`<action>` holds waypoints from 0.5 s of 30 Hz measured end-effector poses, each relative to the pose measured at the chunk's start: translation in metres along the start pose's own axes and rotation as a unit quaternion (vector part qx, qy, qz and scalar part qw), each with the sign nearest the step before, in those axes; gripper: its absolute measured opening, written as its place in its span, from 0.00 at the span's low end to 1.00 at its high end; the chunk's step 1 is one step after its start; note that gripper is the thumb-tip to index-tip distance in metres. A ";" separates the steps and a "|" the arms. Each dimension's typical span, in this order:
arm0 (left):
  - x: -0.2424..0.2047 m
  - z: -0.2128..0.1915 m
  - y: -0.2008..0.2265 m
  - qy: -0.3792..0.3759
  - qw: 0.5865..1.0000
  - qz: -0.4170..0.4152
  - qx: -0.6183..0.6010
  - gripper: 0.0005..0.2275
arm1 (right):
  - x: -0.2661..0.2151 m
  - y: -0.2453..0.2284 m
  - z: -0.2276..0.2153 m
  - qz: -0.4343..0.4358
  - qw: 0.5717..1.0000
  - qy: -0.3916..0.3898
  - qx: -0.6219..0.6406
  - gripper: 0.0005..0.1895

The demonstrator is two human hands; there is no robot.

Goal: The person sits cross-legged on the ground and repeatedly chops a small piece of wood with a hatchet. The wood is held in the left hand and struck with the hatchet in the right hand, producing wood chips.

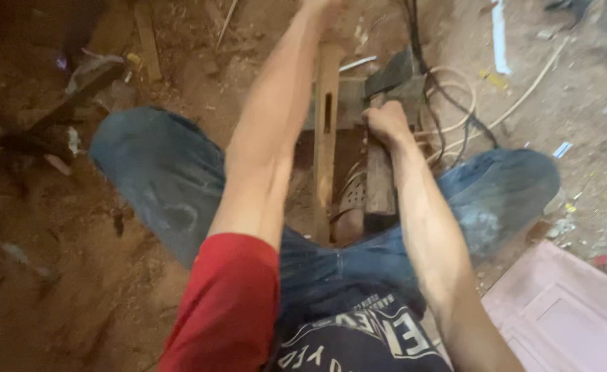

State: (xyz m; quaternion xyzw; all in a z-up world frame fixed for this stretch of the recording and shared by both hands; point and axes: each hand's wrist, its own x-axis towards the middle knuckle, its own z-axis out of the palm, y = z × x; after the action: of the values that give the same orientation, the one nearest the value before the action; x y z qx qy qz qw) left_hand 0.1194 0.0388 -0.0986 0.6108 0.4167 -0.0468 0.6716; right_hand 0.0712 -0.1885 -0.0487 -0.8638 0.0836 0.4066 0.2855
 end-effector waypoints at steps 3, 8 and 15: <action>0.002 -0.029 0.041 -0.076 0.997 0.018 -0.016 0.10 | 0.004 -0.008 -0.004 0.044 0.995 -0.021 0.085 0.14; -0.047 -0.042 0.052 -0.019 0.989 0.123 -0.082 0.10 | 0.011 0.012 0.005 0.030 1.000 0.004 -0.005 0.15; -0.114 -0.015 0.050 0.070 0.915 0.364 -0.156 0.10 | 0.045 0.044 0.014 -0.074 0.995 0.042 -0.060 0.18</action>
State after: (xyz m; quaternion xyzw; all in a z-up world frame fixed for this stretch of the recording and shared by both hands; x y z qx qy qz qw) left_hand 0.0668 0.0130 0.0123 0.6093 0.2133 0.3099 0.6980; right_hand 0.0745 -0.2124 -0.1081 -0.8994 0.0066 0.3519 0.2591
